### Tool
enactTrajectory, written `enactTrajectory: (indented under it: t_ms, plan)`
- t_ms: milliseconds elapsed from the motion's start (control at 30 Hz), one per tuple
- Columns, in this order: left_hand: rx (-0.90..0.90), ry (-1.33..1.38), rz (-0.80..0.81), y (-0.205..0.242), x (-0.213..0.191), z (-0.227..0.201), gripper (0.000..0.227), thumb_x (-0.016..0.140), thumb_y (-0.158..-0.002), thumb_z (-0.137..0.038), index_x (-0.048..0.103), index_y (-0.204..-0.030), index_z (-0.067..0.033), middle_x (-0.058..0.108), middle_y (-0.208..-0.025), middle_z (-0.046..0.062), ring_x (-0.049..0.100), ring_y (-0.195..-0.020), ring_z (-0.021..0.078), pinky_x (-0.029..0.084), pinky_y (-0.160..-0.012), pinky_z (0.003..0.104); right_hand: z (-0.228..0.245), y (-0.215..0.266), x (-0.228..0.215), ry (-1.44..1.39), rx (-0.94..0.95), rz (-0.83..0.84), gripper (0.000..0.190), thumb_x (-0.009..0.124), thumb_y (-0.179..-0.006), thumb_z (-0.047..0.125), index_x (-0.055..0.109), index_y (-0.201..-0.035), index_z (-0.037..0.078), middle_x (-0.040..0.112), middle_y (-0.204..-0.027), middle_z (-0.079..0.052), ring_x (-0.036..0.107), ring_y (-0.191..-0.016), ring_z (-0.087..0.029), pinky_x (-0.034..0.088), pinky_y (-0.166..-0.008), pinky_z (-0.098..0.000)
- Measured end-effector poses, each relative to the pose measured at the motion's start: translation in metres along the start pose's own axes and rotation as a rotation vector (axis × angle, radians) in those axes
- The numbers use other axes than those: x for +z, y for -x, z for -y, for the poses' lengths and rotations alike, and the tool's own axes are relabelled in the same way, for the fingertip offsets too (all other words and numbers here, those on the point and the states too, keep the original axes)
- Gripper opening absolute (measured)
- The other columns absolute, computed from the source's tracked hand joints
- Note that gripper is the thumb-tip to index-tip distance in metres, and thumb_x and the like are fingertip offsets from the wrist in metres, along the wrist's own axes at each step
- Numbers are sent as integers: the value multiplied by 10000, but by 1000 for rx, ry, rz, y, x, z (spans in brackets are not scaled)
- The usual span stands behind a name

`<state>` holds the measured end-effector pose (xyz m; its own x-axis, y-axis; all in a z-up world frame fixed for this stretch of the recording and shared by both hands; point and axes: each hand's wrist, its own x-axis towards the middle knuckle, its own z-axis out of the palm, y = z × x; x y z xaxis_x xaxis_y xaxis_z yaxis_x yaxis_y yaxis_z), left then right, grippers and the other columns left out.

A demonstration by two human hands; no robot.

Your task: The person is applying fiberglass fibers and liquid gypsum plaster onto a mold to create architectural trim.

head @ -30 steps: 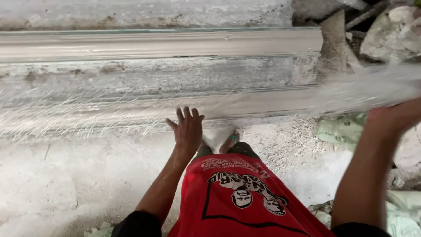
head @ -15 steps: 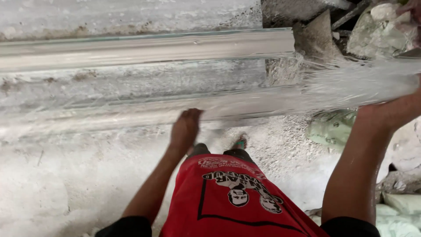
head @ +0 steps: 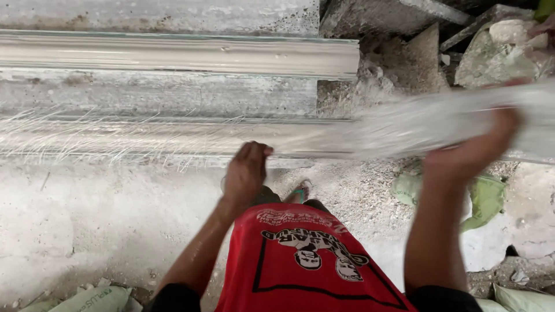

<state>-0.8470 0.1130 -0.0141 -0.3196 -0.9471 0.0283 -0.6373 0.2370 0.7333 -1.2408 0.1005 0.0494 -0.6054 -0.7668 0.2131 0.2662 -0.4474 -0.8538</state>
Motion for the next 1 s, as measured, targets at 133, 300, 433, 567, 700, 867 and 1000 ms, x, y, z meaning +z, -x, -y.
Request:
enactTrajectory:
  t_ms: [133,300,433,567,700,867,1000]
  plan:
    - [-352,-588,198,-5,-5,55,323,533,-1072,-265,603,-1180,32,609,-1210,269,605,-1119,363,571,-820,502,32,-28,-33,181,-81,-30,569,512,-1022,362,537,-1466,6,607,-1389,-193,559,-1289,-345,532,-1042,-525]
    - [4,-358,-150,-3,2,-53,395,511,-1077,-296,550,-1343,-6,570,-1388,234,578,-1163,383,539,-989,553,-30,48,7,347,-48,13,389,554,-982,253,551,-1315,52,561,-1221,-192,631,-1125,-345,648,-957,-495]
    - [-101,464,142,-3,42,-100,299,543,-1072,-196,596,-1326,-46,688,-1240,193,742,-710,255,624,-736,442,-19,63,50,421,-135,100,331,546,-1012,139,548,-1338,84,580,-1332,-207,651,-1134,-296,654,-986,-433]
    - [26,281,30,-13,70,-28,194,531,-1075,-154,685,-1132,-50,769,-994,149,723,-680,205,630,-569,365,13,-5,-20,-42,6,-65,443,535,-1056,190,532,-1438,-35,607,-1421,-173,607,-1121,-295,563,-953,-433]
    - [-194,-378,190,-39,68,19,350,473,-1109,-320,656,-1143,-23,701,-1056,204,669,-943,296,608,-698,439,48,-24,-44,136,-75,-22,615,404,-976,453,518,-1389,11,612,-1313,-210,666,-1277,-367,619,-1056,-534]
    - [113,-792,-162,-33,70,-19,453,428,-1081,-364,626,-1278,-8,562,-1356,284,513,-1282,434,508,-991,562,16,9,-50,218,58,-163,520,479,-1010,414,476,-1339,11,551,-1241,-191,677,-1192,-382,647,-984,-578]
    - [167,368,128,-32,76,-97,393,483,-1101,-232,556,-1351,62,569,-1360,284,548,-1240,384,496,-1028,513,-2,38,2,63,175,-216,565,526,-913,268,477,-1434,55,534,-1309,-152,611,-1219,-328,624,-1016,-534]
